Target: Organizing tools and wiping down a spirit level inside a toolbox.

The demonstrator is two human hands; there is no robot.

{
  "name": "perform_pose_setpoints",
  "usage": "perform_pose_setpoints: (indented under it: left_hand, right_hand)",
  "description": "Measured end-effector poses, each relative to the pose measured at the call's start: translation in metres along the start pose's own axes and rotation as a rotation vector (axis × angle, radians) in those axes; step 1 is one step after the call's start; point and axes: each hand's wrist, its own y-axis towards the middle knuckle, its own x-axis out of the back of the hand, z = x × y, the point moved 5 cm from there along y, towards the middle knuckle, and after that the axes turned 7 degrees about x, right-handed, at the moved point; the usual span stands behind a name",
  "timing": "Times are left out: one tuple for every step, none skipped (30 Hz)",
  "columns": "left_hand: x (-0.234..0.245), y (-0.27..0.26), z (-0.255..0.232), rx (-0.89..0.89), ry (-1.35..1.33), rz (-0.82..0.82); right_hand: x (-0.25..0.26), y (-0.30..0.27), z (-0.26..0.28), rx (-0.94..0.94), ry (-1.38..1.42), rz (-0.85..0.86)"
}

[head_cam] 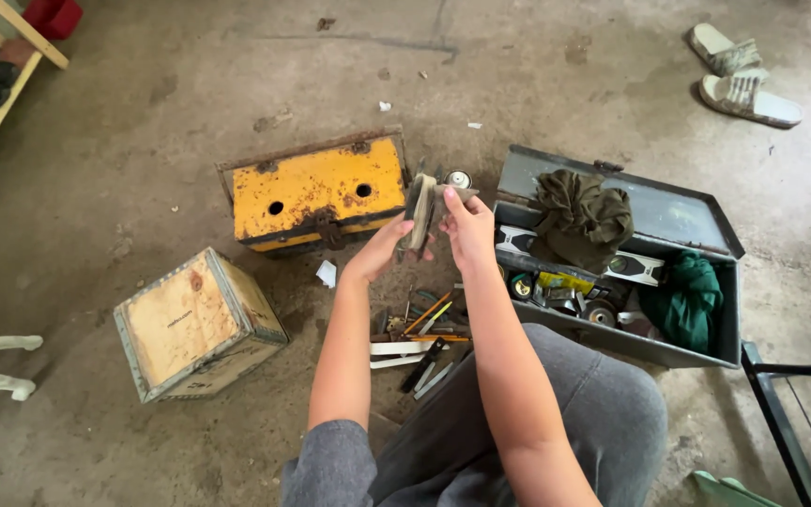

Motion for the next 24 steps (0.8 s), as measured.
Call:
perform_pose_setpoints:
  left_hand:
    - [-0.003, -0.002, -0.001, 0.002, -0.001, 0.0]
    - [-0.008, -0.005, -0.004, -0.018, -0.057, 0.033]
    - [-0.012, -0.007, -0.007, -0.038, -0.112, 0.067]
    - [0.001, 0.005, 0.01, -0.035, -0.112, 0.066]
    - [0.016, 0.018, 0.026, -0.043, -0.22, 0.055]
    - [0.03, 0.031, 0.043, -0.051, -0.328, 0.044]
    - [0.023, 0.027, 0.034, -0.05, -0.328, 0.044]
    - [0.019, 0.023, 0.024, -0.072, -0.333, -0.003]
    - [0.015, 0.018, 0.014, -0.096, -0.337, -0.051]
    - [0.013, 0.017, 0.012, -0.096, -0.337, -0.051]
    - [0.014, 0.016, 0.01, -0.087, -0.269, -0.118]
    - [0.015, 0.014, 0.008, -0.077, -0.201, -0.184]
    - [0.01, 0.012, 0.001, -0.076, -0.2, -0.184]
    - [0.009, 0.01, -0.004, -0.016, -0.152, -0.275]
    - [0.007, 0.007, -0.008, 0.043, -0.103, -0.365]
    - [0.009, 0.011, -0.004, 0.044, -0.102, -0.365]
    - [0.013, 0.015, -0.002, 0.033, -0.047, -0.411]
    - [0.017, 0.019, 0.001, 0.021, 0.008, -0.457]
    - [0.021, 0.024, 0.007, 0.02, 0.009, -0.456]
    - [0.025, 0.03, 0.009, -0.038, 0.071, -0.466]
    - [0.028, 0.035, 0.011, -0.097, 0.134, -0.474]
    - [0.026, 0.033, 0.008, -0.098, 0.135, -0.473]
    - [0.023, 0.032, 0.005, -0.122, 0.149, -0.448]
    - [0.02, 0.03, 0.002, -0.145, 0.163, -0.423]
  right_hand:
    - [0.001, 0.001, -0.002, -0.002, 0.0, -0.002]
    - [0.001, 0.002, -0.004, -0.016, 0.026, 0.006]
    - [0.001, 0.003, -0.007, -0.03, 0.053, 0.013]
    - [0.0, 0.002, -0.004, -0.032, 0.053, 0.011]
    - [-0.002, 0.001, -0.003, -0.067, 0.079, 0.02]
    - [-0.004, 0.0, -0.002, -0.102, 0.105, 0.028]
    - [-0.005, -0.001, 0.0, -0.103, 0.105, 0.028]
    - [-0.006, -0.002, 0.002, -0.111, 0.102, 0.033]
    - [-0.008, -0.003, 0.004, -0.12, 0.098, 0.039]
    - [-0.009, -0.004, 0.005, -0.12, 0.098, 0.04]
    - [-0.009, -0.004, 0.006, -0.127, 0.06, 0.023]
    - [-0.008, -0.005, 0.007, -0.134, 0.022, 0.006]
    - [-0.01, -0.006, 0.009, -0.134, 0.024, 0.006]
    - [-0.01, -0.008, 0.01, -0.155, -0.021, -0.005]
    - [-0.01, -0.009, 0.011, -0.177, -0.066, -0.017]
    - [-0.009, -0.009, 0.009, -0.176, -0.065, -0.018]
    - [-0.008, -0.008, 0.007, -0.189, -0.069, 0.007]
    - [-0.008, -0.008, 0.005, -0.202, -0.074, 0.031]
    - [-0.007, -0.008, 0.005, -0.201, -0.074, 0.032]
    - [-0.008, -0.008, 0.003, -0.213, -0.07, 0.057]
    - [-0.008, -0.008, 0.003, -0.223, -0.066, 0.082]
    - [-0.007, -0.007, 0.002, -0.221, -0.065, 0.082]
    - [-0.005, -0.007, 0.001, -0.222, -0.075, 0.066]
    - [-0.003, -0.006, 0.0, -0.223, -0.085, 0.051]
